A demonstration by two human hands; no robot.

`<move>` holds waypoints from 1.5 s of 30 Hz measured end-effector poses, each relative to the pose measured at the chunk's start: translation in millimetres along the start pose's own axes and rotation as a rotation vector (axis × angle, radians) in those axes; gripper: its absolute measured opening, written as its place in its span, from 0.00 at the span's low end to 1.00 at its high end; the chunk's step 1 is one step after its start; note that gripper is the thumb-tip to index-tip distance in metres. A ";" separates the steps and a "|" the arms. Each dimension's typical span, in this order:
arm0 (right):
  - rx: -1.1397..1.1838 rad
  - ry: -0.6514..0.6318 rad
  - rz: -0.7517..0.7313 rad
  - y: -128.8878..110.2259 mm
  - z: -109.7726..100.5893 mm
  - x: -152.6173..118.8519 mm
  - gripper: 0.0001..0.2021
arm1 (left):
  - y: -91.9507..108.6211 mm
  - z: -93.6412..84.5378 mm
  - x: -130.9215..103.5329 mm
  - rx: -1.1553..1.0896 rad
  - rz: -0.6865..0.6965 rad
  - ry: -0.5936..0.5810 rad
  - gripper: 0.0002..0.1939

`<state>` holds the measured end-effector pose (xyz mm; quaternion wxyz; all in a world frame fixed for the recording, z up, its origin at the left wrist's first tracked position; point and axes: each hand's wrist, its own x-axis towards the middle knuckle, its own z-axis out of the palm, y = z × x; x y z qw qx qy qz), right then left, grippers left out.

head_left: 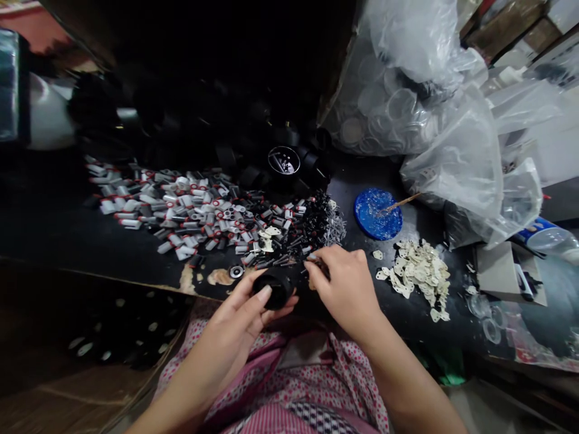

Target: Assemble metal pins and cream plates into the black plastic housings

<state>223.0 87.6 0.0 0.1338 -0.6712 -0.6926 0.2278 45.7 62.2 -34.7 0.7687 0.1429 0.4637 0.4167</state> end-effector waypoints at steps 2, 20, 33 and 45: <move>-0.226 0.019 -0.032 -0.8 6.9 7.4 0.09 | 1.0 3.5 1.2 -0.025 0.024 0.031 0.10; 0.413 0.118 -0.157 -1.6 12.2 -8.0 0.04 | 8.7 19.9 14.2 -0.207 -0.012 -0.010 0.08; 0.640 0.275 0.006 -2.5 18.2 -12.8 0.07 | 0.7 26.8 10.0 -0.344 0.005 0.010 0.05; 0.368 0.403 -0.269 -4.0 14.6 -13.8 0.03 | -0.1 18.3 9.2 -0.185 0.039 -0.001 0.07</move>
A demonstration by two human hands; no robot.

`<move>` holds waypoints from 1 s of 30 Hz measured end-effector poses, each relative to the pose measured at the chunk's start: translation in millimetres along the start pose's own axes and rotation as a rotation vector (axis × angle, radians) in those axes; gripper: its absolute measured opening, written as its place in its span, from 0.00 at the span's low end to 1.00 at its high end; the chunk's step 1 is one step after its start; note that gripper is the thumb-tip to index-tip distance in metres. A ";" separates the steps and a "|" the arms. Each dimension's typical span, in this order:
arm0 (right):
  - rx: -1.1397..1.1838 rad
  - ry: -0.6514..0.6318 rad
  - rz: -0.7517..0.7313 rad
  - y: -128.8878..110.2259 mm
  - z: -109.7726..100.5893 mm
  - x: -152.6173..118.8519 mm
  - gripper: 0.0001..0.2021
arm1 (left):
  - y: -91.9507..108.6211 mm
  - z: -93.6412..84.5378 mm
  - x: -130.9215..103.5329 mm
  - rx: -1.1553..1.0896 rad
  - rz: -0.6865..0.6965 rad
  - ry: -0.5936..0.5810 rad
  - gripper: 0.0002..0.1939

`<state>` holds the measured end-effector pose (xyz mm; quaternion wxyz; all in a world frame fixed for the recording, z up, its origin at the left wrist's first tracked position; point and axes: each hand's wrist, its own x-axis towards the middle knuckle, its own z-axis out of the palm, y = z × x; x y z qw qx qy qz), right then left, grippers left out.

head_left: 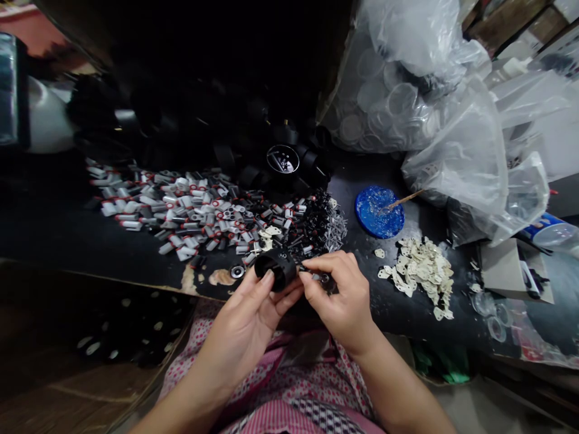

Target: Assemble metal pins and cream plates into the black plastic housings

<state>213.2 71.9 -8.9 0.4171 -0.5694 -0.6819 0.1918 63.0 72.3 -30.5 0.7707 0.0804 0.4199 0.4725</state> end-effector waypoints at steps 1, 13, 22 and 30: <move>0.015 -0.004 -0.005 -0.2 -0.9 0.6 0.03 | 0.5 -1.0 0.1 0.011 0.003 -0.010 0.08; 0.023 -0.163 -0.023 -22.0 -18.3 19.6 0.03 | 4.2 -2.7 -5.2 0.142 0.054 -0.013 0.12; 0.102 -0.121 -0.029 -16.8 -10.2 9.7 0.02 | 1.7 -9.7 -4.4 0.150 0.003 -0.065 0.11; 0.071 -0.147 -0.147 -14.2 -13.5 5.0 0.03 | 7.6 -10.6 -2.9 0.182 -0.012 -0.084 0.11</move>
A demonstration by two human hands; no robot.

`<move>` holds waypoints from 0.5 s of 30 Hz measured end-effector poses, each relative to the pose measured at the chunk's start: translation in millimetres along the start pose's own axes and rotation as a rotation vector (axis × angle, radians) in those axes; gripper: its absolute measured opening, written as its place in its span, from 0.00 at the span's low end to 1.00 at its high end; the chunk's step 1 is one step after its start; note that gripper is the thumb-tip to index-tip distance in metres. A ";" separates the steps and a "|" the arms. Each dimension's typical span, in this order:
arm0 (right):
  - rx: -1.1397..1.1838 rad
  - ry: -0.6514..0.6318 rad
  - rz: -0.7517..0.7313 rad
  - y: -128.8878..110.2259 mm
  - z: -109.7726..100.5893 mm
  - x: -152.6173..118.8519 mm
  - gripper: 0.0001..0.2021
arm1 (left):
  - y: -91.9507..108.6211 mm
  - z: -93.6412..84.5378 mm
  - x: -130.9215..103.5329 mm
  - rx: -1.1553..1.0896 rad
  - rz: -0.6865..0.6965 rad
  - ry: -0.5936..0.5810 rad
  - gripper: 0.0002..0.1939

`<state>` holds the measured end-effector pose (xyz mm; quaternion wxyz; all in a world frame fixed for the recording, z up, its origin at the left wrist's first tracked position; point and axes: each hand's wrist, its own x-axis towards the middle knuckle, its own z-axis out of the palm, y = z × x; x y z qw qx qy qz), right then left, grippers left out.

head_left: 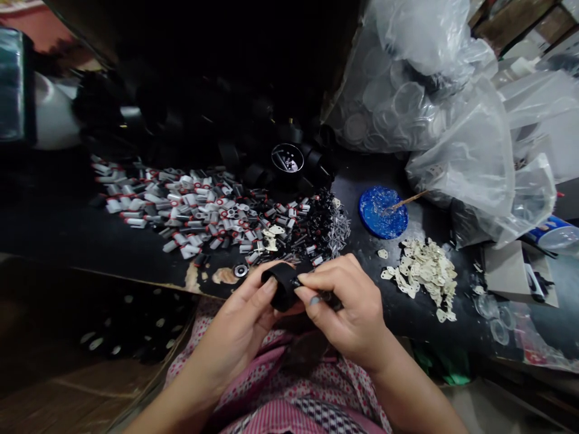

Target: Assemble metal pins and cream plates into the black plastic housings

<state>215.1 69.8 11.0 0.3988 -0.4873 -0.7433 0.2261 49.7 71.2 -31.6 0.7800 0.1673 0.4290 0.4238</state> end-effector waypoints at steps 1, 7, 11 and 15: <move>-0.013 0.005 0.005 0.5 -0.9 -0.4 0.04 | 1.2 0.1 -0.3 0.029 0.036 0.021 0.11; 0.145 -0.085 0.102 3.9 -5.7 1.3 0.03 | 6.7 -2.1 -1.6 0.089 0.083 0.047 0.12; 0.325 -0.107 0.327 5.1 -7.9 5.5 0.03 | 8.2 -6.8 1.6 0.044 -0.012 -0.021 0.12; 0.571 -0.240 0.562 4.4 -10.8 8.7 0.08 | 15.1 -12.1 3.0 0.103 -0.109 -0.159 0.11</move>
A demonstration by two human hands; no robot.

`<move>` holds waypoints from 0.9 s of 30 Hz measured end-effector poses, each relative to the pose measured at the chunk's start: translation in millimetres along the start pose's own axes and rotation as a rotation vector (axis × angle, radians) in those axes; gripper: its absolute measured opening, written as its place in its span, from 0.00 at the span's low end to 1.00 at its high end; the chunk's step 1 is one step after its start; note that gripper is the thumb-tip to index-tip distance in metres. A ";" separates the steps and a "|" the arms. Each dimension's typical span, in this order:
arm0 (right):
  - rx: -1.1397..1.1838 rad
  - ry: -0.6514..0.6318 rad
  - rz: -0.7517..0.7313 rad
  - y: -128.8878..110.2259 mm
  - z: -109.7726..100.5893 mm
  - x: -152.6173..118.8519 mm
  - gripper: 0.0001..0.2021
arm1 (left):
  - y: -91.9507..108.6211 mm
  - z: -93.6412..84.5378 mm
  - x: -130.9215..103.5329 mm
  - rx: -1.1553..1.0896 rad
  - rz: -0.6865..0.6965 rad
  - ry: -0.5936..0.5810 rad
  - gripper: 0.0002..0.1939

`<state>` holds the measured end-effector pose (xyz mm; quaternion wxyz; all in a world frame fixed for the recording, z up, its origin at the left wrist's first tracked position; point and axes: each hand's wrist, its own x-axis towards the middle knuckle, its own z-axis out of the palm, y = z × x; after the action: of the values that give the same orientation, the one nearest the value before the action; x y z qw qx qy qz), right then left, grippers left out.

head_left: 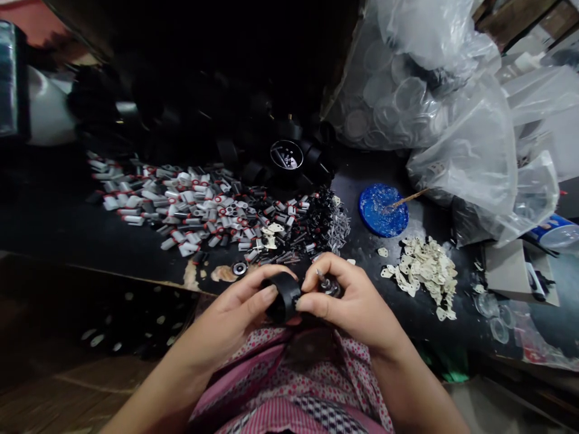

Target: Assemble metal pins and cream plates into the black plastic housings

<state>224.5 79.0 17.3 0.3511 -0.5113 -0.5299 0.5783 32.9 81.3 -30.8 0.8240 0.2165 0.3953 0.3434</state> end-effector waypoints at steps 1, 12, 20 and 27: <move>0.015 -0.012 0.019 -0.4 0.6 -0.6 0.09 | 2.1 -0.3 -0.7 0.017 -0.017 -0.012 0.10; -0.549 0.140 -0.169 -2.6 7.2 -8.5 0.12 | 6.2 7.3 1.7 -0.065 0.044 0.182 0.10; -0.617 -0.208 -0.051 -22.3 -2.4 -6.3 0.15 | 9.6 -3.5 -2.5 0.042 0.086 0.294 0.13; -0.622 -0.290 -0.036 -28.3 -10.6 5.0 0.10 | 13.7 1.0 -8.6 0.187 0.100 0.239 0.13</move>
<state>229.7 91.8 44.7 0.1093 -0.4970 -0.7342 0.4494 24.4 84.0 -17.2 0.7291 0.2693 0.5097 0.3689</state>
